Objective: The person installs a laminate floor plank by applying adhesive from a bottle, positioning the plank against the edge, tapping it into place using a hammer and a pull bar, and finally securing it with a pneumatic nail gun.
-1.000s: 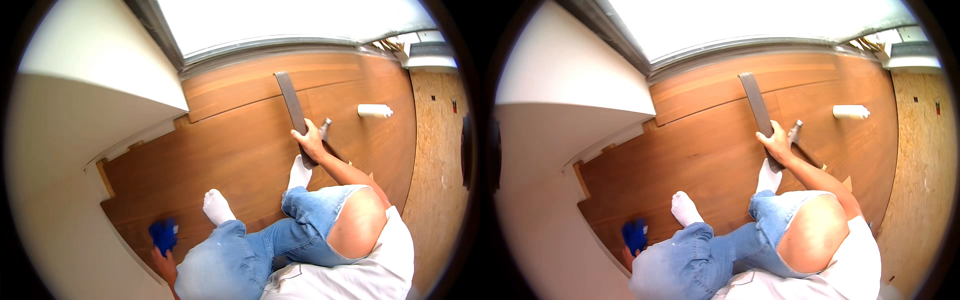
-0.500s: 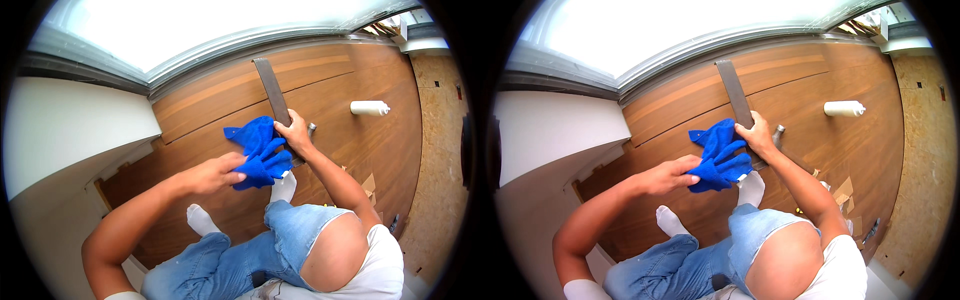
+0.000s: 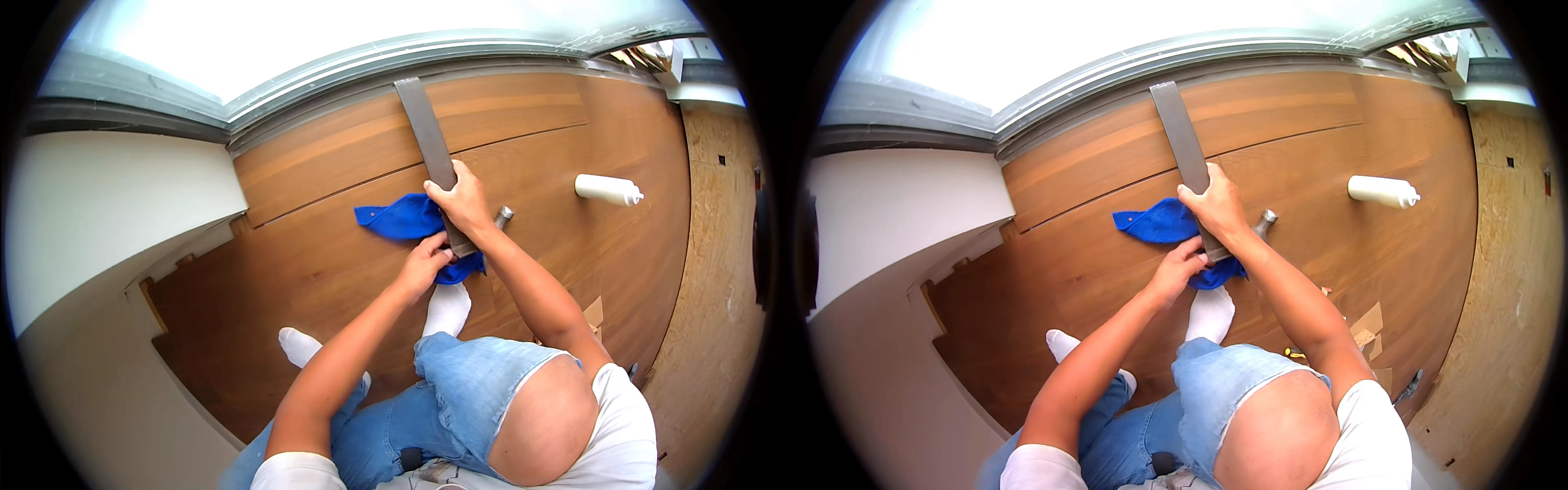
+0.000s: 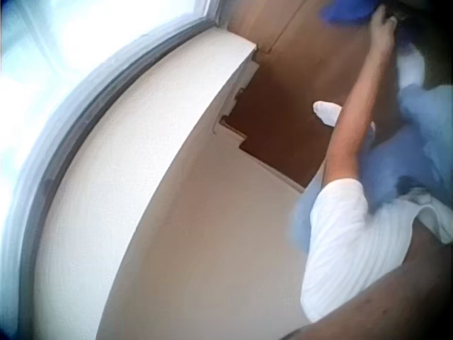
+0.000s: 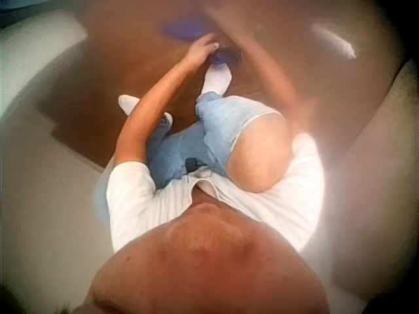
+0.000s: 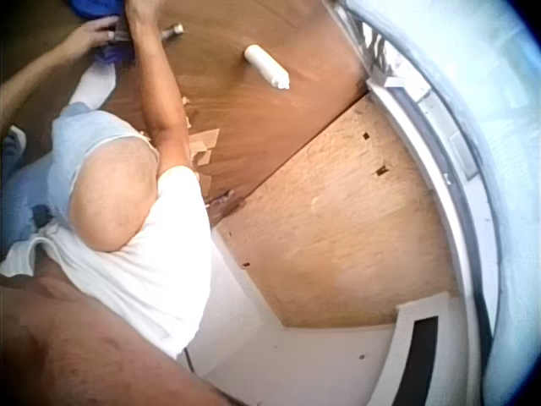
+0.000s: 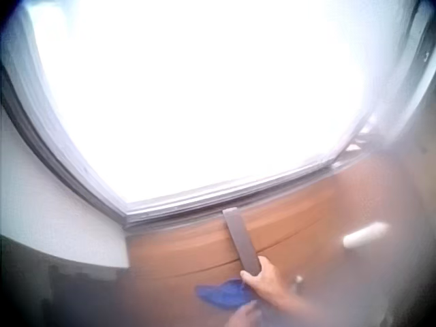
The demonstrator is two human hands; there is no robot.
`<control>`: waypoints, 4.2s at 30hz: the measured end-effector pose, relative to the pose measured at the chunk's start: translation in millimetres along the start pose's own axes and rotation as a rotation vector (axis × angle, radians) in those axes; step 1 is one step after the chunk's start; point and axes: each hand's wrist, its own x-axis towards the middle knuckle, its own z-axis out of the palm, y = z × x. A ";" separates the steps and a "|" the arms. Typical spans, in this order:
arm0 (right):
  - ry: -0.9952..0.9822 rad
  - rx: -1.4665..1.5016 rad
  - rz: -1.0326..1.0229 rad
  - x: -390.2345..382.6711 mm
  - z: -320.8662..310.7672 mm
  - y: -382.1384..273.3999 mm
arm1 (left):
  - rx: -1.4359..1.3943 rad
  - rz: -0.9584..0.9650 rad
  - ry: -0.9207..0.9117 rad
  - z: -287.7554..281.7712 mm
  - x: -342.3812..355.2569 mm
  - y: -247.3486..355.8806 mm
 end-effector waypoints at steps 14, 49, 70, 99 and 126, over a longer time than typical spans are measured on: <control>-0.098 -0.626 -0.063 15.5 14.9 0.2 | -0.390 -0.157 0.233 21.6 6.2 8.0; -0.124 -0.053 -0.010 -75.3 -169.8 42.0 | 1.596 0.042 0.426 -97.7 166.7 192.8; -0.563 -0.695 -0.453 27.3 -71.8 -5.1 | 1.776 0.022 0.254 -98.8 161.4 201.5; -0.864 -0.738 -0.413 29.2 -78.8 -18.9 | 1.766 0.088 0.347 -98.1 164.1 183.9; -0.876 -0.652 -0.439 19.8 -89.8 -35.8 | 1.760 0.052 0.353 -99.6 161.3 189.0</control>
